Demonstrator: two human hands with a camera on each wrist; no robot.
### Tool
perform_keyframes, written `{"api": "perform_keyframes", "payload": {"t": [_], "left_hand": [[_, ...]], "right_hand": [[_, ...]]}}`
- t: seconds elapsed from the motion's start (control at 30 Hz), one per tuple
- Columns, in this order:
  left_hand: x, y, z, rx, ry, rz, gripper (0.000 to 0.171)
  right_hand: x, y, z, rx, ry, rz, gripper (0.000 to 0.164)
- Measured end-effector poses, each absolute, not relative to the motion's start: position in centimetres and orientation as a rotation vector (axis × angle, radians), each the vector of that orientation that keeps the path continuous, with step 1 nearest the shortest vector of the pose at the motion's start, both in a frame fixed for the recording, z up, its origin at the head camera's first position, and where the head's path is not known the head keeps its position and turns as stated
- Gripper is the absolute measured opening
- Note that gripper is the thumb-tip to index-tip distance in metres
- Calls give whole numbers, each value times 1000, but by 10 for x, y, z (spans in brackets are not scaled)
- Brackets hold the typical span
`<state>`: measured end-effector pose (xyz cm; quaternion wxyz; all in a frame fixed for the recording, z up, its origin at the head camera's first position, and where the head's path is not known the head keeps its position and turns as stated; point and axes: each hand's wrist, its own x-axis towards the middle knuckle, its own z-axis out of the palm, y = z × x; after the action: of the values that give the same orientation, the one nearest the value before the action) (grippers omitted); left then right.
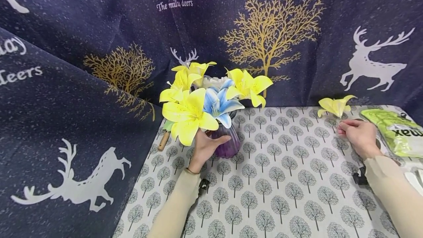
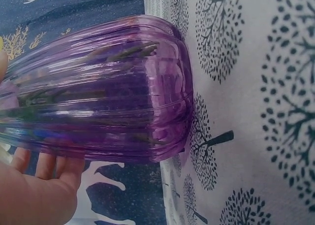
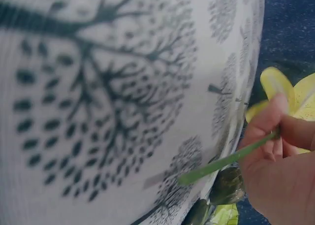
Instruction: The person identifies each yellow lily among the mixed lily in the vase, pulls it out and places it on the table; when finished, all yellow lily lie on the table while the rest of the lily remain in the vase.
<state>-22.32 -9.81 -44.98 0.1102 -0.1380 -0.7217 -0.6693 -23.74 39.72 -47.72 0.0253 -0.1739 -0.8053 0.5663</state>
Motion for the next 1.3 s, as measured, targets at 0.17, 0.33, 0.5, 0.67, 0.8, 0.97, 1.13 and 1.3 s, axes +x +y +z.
{"api": "perform_keyframes", "payload": {"t": [0.17,0.33,0.5,0.67,0.8,0.97,1.13,1.3], "left_hand": [[-219,-97,-443,-410,-2113,-1985,80],[-219,-96,-443,-404,-2116,-1997,80],[-223,-97,-449,-383,-2135,-1991,81],[-233,-100,-464,-381,-2127,-1982,84],[-235,-101,-466,-424,-2103,-1999,83],[-234,-101,-466,-456,-2109,-1981,81],[-234,-101,-467,-421,-2132,-1960,82],[-234,-101,-467,-403,-2119,-1979,83]], "right_hand": [[-238,398,-482,-480,-2601,1750,38],[-240,399,-486,-470,-2659,1674,51],[-239,400,-487,-488,-2655,1645,50],[-238,400,-485,-579,-2548,1729,51],[-237,400,-483,-624,-2535,1722,53],[-234,400,-484,-562,-2646,1588,52],[-231,400,-484,-504,-2732,1290,52],[-224,388,-478,-500,-2706,947,56]]}}
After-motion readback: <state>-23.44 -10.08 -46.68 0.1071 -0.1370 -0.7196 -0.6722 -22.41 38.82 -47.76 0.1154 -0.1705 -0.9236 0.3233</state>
